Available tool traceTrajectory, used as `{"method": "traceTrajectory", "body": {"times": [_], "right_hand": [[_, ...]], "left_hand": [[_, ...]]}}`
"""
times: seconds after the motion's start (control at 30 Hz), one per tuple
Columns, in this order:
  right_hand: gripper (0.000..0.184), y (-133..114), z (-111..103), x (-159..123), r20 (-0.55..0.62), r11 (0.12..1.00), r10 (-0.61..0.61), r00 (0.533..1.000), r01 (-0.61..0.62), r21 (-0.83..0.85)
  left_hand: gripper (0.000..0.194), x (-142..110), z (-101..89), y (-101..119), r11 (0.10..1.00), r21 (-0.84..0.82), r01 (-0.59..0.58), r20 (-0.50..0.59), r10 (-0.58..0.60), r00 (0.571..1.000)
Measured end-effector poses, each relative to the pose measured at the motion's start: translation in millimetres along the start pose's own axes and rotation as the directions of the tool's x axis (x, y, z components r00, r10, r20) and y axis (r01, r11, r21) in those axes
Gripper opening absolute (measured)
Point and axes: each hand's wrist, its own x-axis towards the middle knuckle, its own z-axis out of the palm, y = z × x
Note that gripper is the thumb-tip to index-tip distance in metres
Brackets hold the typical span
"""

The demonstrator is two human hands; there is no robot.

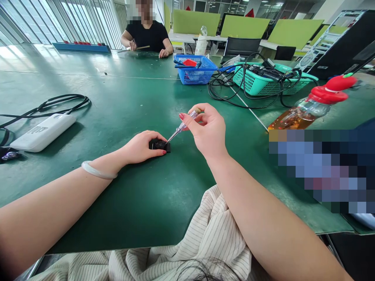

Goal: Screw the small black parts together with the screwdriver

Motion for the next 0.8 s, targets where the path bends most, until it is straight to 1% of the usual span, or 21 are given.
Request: {"method": "traceTrajectory", "body": {"times": [0.3, 0.53, 0.67, 0.8], "right_hand": [[0.044, 3.4, -2.6, 1.7, 0.040, 0.999, -0.016, 0.999, 0.017, -0.032], [0.040, -3.9, -0.3, -3.0, 0.053, 0.995, -0.055, 0.997, 0.059, -0.080], [0.041, -2.9, -1.9, -2.3, 0.059, 0.994, -0.062, 0.996, 0.067, -0.083], [0.033, 1.1, -3.7, -1.2, 0.078, 0.992, -0.063, 0.995, 0.071, -0.100]], "left_hand": [[0.032, 0.3, 0.2, -0.5, 1.000, 0.002, 0.000, 0.003, 0.000, 1.000], [0.031, -0.6, -0.1, 0.4, 1.000, 0.002, 0.001, 0.003, -0.001, 1.000], [0.031, -0.6, 0.2, 0.5, 1.000, -0.002, 0.002, 0.002, -0.002, 1.000], [0.033, -0.3, 0.3, 0.7, 1.000, 0.007, 0.016, 0.003, -0.016, 1.000]]}}
